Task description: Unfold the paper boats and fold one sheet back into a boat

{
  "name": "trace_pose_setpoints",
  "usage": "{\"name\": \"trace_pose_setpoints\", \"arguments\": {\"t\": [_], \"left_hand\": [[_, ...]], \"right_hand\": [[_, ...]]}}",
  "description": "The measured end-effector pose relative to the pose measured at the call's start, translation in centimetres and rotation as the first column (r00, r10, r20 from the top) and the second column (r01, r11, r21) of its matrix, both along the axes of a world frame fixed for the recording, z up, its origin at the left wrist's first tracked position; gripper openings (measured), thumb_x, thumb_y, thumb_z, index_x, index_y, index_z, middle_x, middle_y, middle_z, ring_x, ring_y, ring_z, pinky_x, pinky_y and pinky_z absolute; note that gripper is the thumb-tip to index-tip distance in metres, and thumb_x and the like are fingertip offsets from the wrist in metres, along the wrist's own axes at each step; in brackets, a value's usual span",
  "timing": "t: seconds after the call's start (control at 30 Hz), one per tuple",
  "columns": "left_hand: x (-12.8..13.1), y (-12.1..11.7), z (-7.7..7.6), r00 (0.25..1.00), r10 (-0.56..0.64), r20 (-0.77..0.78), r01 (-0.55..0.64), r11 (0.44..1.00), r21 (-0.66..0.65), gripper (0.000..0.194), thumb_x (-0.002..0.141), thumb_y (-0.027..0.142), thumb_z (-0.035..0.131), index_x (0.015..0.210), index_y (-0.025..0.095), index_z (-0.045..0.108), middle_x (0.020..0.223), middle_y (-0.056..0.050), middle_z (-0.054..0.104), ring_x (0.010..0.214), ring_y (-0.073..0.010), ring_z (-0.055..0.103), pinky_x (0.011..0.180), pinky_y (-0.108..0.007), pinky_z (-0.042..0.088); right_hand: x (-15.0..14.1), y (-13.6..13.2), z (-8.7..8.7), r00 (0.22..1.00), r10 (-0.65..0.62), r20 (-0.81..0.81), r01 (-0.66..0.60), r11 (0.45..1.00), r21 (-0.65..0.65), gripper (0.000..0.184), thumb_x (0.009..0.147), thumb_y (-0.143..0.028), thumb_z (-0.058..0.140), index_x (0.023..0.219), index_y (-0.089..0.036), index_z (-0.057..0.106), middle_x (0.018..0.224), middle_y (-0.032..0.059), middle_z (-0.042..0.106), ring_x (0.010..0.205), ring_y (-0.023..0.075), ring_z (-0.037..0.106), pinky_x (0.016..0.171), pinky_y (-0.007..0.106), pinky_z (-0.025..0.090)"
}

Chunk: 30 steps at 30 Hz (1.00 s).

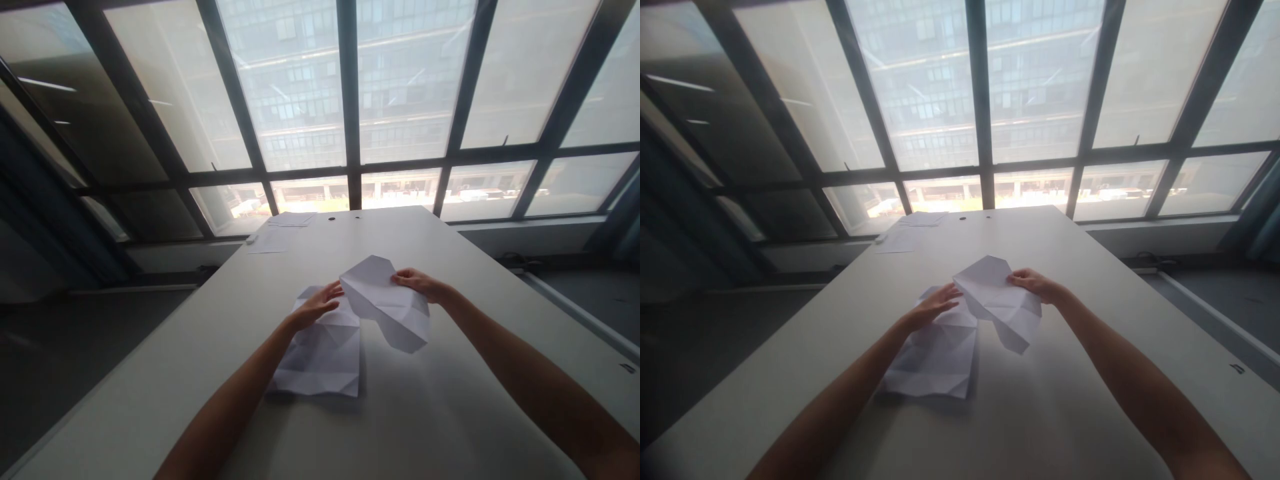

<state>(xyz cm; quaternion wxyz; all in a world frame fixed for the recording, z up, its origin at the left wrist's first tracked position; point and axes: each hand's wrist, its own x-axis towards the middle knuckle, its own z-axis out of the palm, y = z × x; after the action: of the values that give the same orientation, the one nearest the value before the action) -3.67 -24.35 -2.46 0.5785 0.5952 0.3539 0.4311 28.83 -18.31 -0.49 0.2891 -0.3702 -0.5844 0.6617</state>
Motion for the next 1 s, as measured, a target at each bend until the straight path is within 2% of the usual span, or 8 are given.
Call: {"name": "trace_pose_setpoints", "arguments": {"t": [0.13, 0.23, 0.33, 0.43, 0.5, 0.63, 0.8, 1.0], "left_hand": [[-0.2, -1.1, 0.0, 0.994, -0.061, -0.087, 0.063, 0.998, 0.022, 0.055, 0.061, 0.035, 0.086, 0.110, 0.018, 0.067, 0.113, -0.011, 0.067, 0.109, -0.0260, 0.061, 0.096, -0.036, 0.044], [-1.0, -1.8, 0.2, 0.979, -0.019, -0.205, 0.015, 1.000, -0.018, 0.043, 0.071, 0.050, 0.076, 0.085, 0.010, 0.069, 0.083, -0.008, 0.070, 0.077, -0.0201, 0.064, 0.073, -0.030, 0.049], [-2.6, -3.1, 0.2, 0.977, 0.064, -0.205, -0.076, 0.996, -0.051, 0.051, 0.076, 0.060, 0.067, 0.082, 0.009, 0.066, 0.070, -0.004, 0.064, 0.059, -0.0132, 0.056, 0.056, -0.024, 0.045], [-4.5, -4.9, -0.3, 0.947, 0.160, -0.277, -0.185, 0.980, -0.066, 0.053, 0.076, 0.062, 0.064, 0.089, 0.010, 0.065, 0.065, -0.001, 0.060, 0.052, -0.0115, 0.052, 0.049, -0.022, 0.044], [-5.6, -6.3, -0.9, 0.887, 0.218, -0.407, -0.266, 0.962, -0.065, 0.052, 0.076, 0.061, 0.064, 0.088, 0.011, 0.064, 0.063, 0.001, 0.056, 0.050, -0.0118, 0.051, 0.044, -0.022, 0.043], [-7.5, -9.0, -2.1, 0.768, 0.278, -0.577, -0.337, 0.942, 0.007, 0.050, 0.077, 0.061, 0.059, 0.070, 0.012, 0.059, 0.058, 0.002, 0.050, 0.049, -0.0116, 0.048, 0.042, -0.021, 0.036], [-8.7, -11.2, -2.3, 0.686, 0.198, -0.700, -0.234, 0.971, 0.046, 0.046, 0.079, 0.053, 0.056, 0.055, 0.014, 0.051, 0.051, 0.004, 0.040, 0.048, -0.0094, 0.037, 0.044, -0.021, 0.024], [-9.2, -11.8, -2.4, 0.647, 0.199, -0.736, -0.206, 0.975, 0.082, 0.036, 0.078, 0.042, 0.054, 0.055, 0.016, 0.044, 0.052, 0.004, 0.036, 0.049, -0.0087, 0.032, 0.045, -0.022, 0.020]], "right_hand": [[-2.3, 0.2, 0.6, 0.993, 0.118, 0.017, -0.118, 0.993, -0.007, 0.044, 0.073, -0.050, 0.075, 0.095, -0.011, 0.071, 0.084, 0.0099, 0.072, 0.061, 0.0173, 0.064, 0.054, 0.024, 0.052], [-3.1, 0.8, 1.1, 0.985, 0.164, 0.058, -0.165, 0.986, 0.026, 0.048, 0.074, -0.053, 0.073, 0.099, -0.013, 0.070, 0.086, 0.0086, 0.071, 0.064, 0.0170, 0.064, 0.057, 0.025, 0.052], [-3.4, 2.2, 1.6, 0.976, 0.125, 0.177, -0.156, 0.972, 0.178, 0.051, 0.076, -0.059, 0.067, 0.097, -0.013, 0.070, 0.082, 0.0065, 0.070, 0.063, 0.0155, 0.060, 0.056, 0.024, 0.048], [-4.6, 4.3, 1.6, 0.908, -0.032, 0.417, -0.174, 0.878, 0.447, 0.049, 0.081, -0.059, 0.058, 0.084, -0.012, 0.069, 0.071, 0.0035, 0.066, 0.058, 0.0126, 0.053, 0.052, 0.022, 0.040], [-6.4, 5.6, 1.3, 0.769, -0.196, 0.608, -0.257, 0.777, 0.575, 0.041, 0.087, -0.049, 0.052, 0.080, -0.013, 0.069, 0.069, 0.0027, 0.065, 0.060, 0.0129, 0.053, 0.056, 0.023, 0.039], [-11.5, 6.4, -0.4, 0.692, -0.242, 0.680, -0.319, 0.743, 0.589, 0.022, 0.085, -0.031, 0.058, 0.077, -0.015, 0.071, 0.072, 0.0054, 0.067, 0.067, 0.0160, 0.057, 0.062, 0.025, 0.039], [-17.4, 5.7, -2.7, 0.658, -0.204, 0.725, -0.382, 0.739, 0.555, 0.015, 0.083, -0.025, 0.060, 0.083, -0.017, 0.072, 0.085, 0.0075, 0.071, 0.074, 0.0164, 0.060, 0.065, 0.024, 0.039], [-22.2, 5.8, -2.7, 0.662, -0.175, 0.728, -0.343, 0.793, 0.503, 0.026, 0.083, -0.041, 0.063, 0.084, -0.018, 0.075, 0.083, 0.0060, 0.073, 0.073, 0.0159, 0.063, 0.066, 0.024, 0.042]]}}
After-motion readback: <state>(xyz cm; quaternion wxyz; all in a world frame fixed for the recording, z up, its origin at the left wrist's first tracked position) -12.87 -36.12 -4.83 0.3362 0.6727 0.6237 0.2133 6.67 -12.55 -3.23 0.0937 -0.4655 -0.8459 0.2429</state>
